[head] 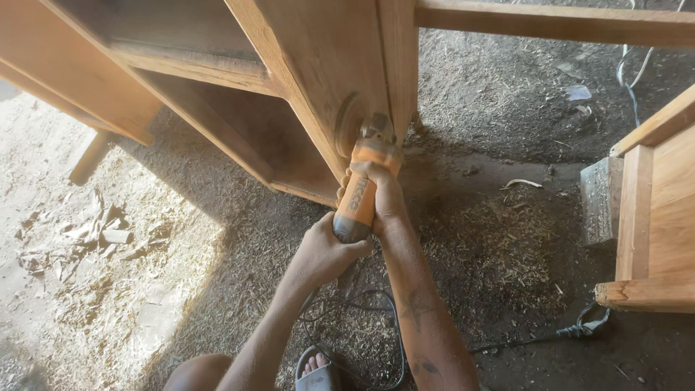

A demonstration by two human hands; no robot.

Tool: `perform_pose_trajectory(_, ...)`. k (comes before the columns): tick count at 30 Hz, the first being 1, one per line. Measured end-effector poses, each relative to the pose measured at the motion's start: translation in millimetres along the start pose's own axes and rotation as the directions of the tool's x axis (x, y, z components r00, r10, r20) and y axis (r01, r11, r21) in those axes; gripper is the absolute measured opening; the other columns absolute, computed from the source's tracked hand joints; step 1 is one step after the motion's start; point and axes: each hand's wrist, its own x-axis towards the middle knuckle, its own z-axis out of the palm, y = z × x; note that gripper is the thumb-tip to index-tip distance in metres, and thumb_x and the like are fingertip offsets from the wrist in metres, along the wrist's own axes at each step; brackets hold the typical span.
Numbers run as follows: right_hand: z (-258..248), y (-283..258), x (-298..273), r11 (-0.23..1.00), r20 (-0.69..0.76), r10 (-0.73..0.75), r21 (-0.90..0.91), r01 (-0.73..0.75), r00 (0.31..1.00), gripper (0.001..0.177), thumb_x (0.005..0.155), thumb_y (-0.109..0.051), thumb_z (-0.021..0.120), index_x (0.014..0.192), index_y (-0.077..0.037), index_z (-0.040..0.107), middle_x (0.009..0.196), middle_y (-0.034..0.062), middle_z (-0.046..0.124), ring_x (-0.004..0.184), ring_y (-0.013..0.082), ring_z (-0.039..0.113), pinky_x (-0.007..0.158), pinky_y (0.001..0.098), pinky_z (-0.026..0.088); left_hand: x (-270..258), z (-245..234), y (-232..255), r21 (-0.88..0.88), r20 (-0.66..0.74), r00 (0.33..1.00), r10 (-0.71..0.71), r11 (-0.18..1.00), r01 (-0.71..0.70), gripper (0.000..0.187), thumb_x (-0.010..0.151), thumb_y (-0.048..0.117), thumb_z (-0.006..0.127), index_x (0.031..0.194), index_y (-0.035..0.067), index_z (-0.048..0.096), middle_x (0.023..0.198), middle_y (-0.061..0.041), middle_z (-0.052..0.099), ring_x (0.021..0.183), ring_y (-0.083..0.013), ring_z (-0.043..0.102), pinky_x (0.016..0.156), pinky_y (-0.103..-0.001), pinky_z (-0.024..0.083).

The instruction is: The person uses an electric sander to smooth the vertical edge of a wooden furniture frame. They move the sander up and down along the edge, generating wood dust and gradually refining the surface.

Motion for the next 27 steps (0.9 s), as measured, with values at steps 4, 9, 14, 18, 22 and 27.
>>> perform_pose_trajectory(4,-13.6,11.1,6.6,0.999,-0.022,0.022,0.027,-0.021,1.0,0.033,0.076,-0.027,0.072,0.095,-0.002,0.061,0.076,0.0109,0.064,0.059,0.0214,0.065,0.058,0.0385,0.059,8.6,8.1,-12.5,0.005,0.005,1.0,0.0,1.0,0.0,0.06,0.066,0.03,0.082,0.116,0.002,0.065,0.092,-0.013,0.078,0.079,-0.0186,0.076,0.075,-0.033,0.063)
perform_pose_trajectory(9,-52.5,37.5,16.7,0.992,-0.033,0.078,0.102,-0.074,0.996,0.033,0.076,-0.028,0.071,0.095,-0.002,0.061,0.074,0.0105,0.064,0.06,0.0218,0.065,0.058,0.0396,0.06,22.7,32.3,-34.4,-0.023,0.145,0.983,-0.115,0.993,0.119,0.054,0.072,0.027,0.078,0.116,-0.001,0.065,0.088,-0.015,0.077,0.07,-0.0227,0.074,0.069,-0.036,0.066)
perform_pose_trajectory(14,-58.4,34.8,23.2,0.99,-0.009,0.1,0.102,-0.099,0.995,0.031,0.078,-0.027,0.069,0.094,-0.003,0.062,0.073,0.0106,0.064,0.059,0.0234,0.065,0.057,0.0397,0.059,27.3,37.9,-35.5,-0.002,0.1,0.992,-0.081,0.997,0.082,0.056,0.071,0.028,0.079,0.117,0.0,0.064,0.088,-0.013,0.076,0.072,-0.0199,0.075,0.07,-0.034,0.065)
perform_pose_trajectory(18,-44.2,29.3,29.0,0.999,-0.054,0.032,0.02,-0.031,0.998,0.029,0.077,-0.025,0.069,0.094,-0.002,0.061,0.073,0.011,0.064,0.058,0.0247,0.065,0.056,0.0409,0.058,28.5,19.8,-33.2,-0.005,0.048,0.999,-0.002,1.0,0.002,0.058,0.067,0.027,0.081,0.117,0.001,0.064,0.087,-0.011,0.077,0.073,-0.0174,0.076,0.073,-0.033,0.064)
perform_pose_trajectory(22,-49.5,34.4,25.3,0.995,-0.1,0.073,0.071,-0.066,0.992,0.03,0.079,-0.025,0.069,0.095,-0.002,0.062,0.075,0.0117,0.065,0.06,0.0224,0.065,0.059,0.0399,0.059,29.0,24.4,-34.7,-0.001,0.102,0.993,-0.067,0.998,0.068,0.054,0.069,0.027,0.079,0.114,0.0,0.067,0.085,-0.013,0.077,0.07,-0.0195,0.075,0.069,-0.034,0.064)
perform_pose_trajectory(27,-61.7,39.6,15.4,0.996,0.016,0.06,0.061,-0.061,0.998,0.032,0.078,-0.029,0.069,0.092,-0.002,0.059,0.071,0.0114,0.063,0.056,0.0236,0.065,0.054,0.0408,0.058,24.8,38.8,-31.1,0.076,0.086,0.992,-0.097,0.993,0.091,0.052,0.071,0.029,0.08,0.111,-0.001,0.066,0.083,-0.012,0.076,0.069,-0.0169,0.073,0.067,-0.032,0.061)
